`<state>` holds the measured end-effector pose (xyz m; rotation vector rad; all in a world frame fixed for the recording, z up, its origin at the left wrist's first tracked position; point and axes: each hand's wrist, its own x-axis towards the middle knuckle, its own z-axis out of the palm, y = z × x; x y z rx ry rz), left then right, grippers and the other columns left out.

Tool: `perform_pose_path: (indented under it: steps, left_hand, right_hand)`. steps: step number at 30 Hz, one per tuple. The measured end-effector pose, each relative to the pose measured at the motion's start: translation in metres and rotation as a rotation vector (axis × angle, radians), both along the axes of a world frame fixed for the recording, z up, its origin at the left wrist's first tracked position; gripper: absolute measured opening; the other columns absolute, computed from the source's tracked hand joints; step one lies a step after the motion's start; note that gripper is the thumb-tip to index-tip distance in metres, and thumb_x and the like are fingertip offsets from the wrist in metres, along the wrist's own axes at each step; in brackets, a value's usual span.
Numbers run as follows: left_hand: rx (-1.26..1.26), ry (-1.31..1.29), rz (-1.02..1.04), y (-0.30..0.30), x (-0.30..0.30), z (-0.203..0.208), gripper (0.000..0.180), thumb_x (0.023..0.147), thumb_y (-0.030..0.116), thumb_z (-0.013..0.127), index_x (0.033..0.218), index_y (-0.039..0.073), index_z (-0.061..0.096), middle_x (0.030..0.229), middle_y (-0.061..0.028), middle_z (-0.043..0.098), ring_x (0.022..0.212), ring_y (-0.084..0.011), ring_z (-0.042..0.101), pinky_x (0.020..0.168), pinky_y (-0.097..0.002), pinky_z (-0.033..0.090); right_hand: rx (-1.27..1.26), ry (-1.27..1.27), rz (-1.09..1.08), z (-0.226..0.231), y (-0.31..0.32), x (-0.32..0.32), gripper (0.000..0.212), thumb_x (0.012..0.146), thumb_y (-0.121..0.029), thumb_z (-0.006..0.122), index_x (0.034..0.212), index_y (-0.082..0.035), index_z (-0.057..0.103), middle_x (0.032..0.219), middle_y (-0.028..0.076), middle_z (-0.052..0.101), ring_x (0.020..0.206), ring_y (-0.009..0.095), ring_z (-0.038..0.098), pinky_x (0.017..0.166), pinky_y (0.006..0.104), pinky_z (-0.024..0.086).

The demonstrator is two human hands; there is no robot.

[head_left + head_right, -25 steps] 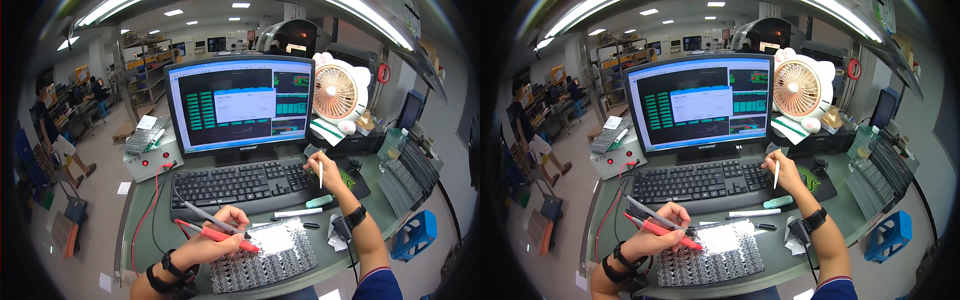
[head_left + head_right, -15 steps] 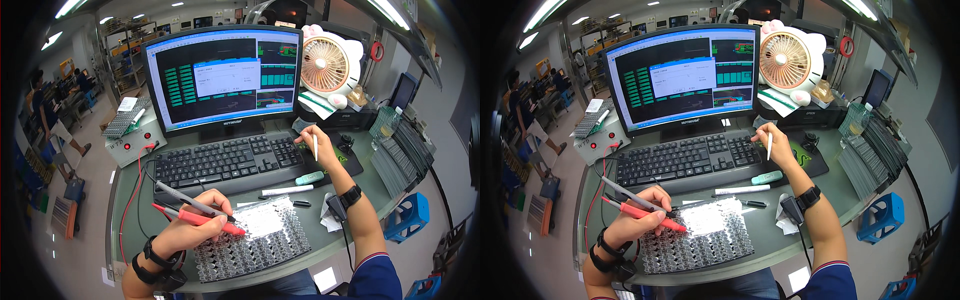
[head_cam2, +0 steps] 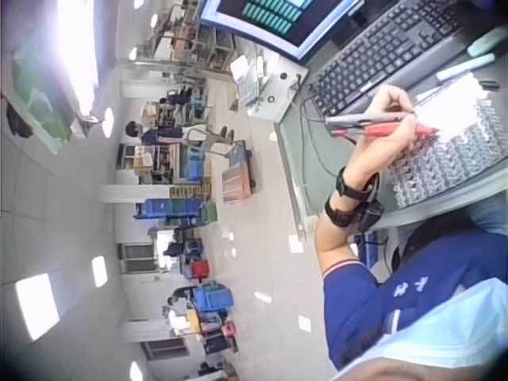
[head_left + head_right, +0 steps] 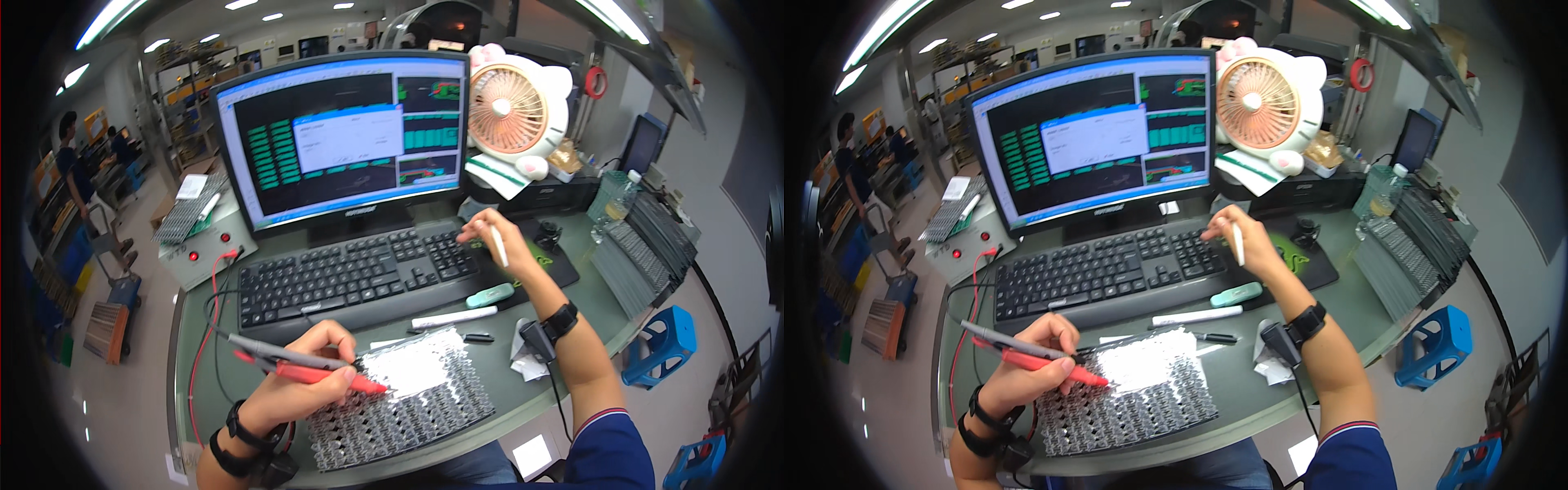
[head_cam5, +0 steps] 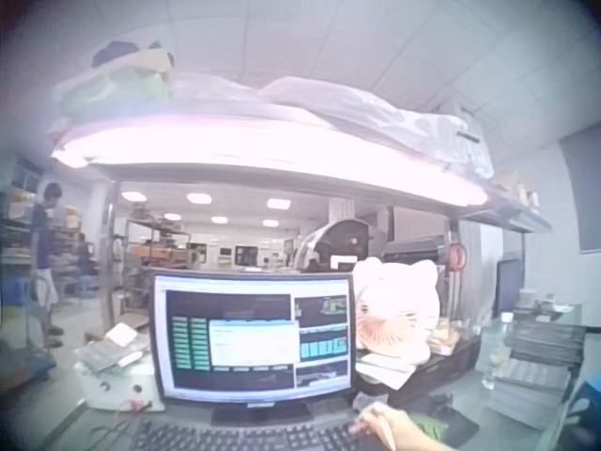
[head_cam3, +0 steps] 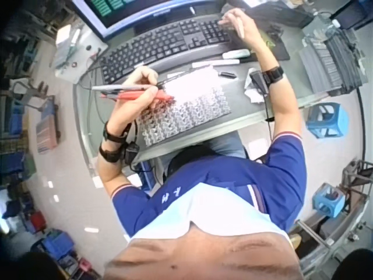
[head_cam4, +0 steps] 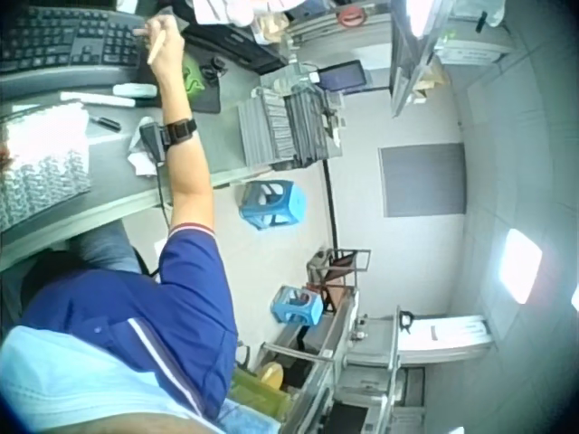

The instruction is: Testing a printed circuit board using multimeter probes and a computer test interface.

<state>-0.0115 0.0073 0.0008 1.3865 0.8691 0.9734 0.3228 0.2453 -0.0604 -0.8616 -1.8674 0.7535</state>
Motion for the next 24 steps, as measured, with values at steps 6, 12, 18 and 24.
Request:
perform_pose_path:
  steps: [6, 12, 18, 24]
  left_hand:
    - [-0.018, -0.03, 0.022, -0.002, 0.0, 0.0, 0.018, 0.087, 0.004, 0.061, 0.099, 0.003, 0.048, 0.099, -0.0052, 0.047, 0.07, -0.0072, 0.06, 0.06, -0.0215, 0.054]
    - [-0.023, -0.011, 0.029, 0.001, 0.0, 0.002, 0.018, 0.087, 0.003, 0.061, 0.099, 0.003, 0.048, 0.1, -0.0051, 0.047, 0.07, -0.0073, 0.06, 0.06, -0.0218, 0.054]
    - [-0.008, -0.003, 0.035, -0.002, -0.004, 0.001, 0.021, 0.091, 0.01, 0.062, 0.103, 0.005, 0.046, 0.094, -0.0013, 0.054, 0.07, -0.0034, 0.056, 0.061, -0.0192, 0.046]
    - [0.005, 0.042, -0.063, 0.0, -0.003, 0.003, 0.02, 0.092, 0.013, 0.058, 0.109, 0.003, 0.054, 0.092, -0.0016, 0.053, 0.07, -0.0024, 0.056, 0.061, -0.0194, 0.046]
  right_hand:
    - [0.108, -0.315, 0.094, 0.014, -0.003, -0.022, 0.014, 0.1, -0.018, 0.051, 0.097, -0.006, 0.057, 0.093, 0.008, 0.07, 0.091, 0.028, 0.066, 0.08, 0.0366, 0.049]
    - [0.361, -0.587, -0.002, 0.01, 0.002, -0.025, 0.01, 0.097, -0.019, 0.054, 0.095, -0.011, 0.058, 0.09, 0.0, 0.069, 0.094, 0.025, 0.06, 0.093, 0.0411, 0.039]
    - [0.447, -0.559, 0.032, 0.016, -0.017, -0.025, 0.01, 0.096, -0.02, 0.054, 0.092, -0.012, 0.058, 0.081, -0.003, 0.069, 0.091, 0.023, 0.061, 0.097, 0.0407, 0.039]
    - [0.453, -0.57, 0.097, 0.016, -0.039, -0.014, 0.009, 0.094, -0.017, 0.059, 0.094, -0.009, 0.062, 0.083, -0.002, 0.07, 0.094, 0.021, 0.063, 0.099, 0.0399, 0.039]
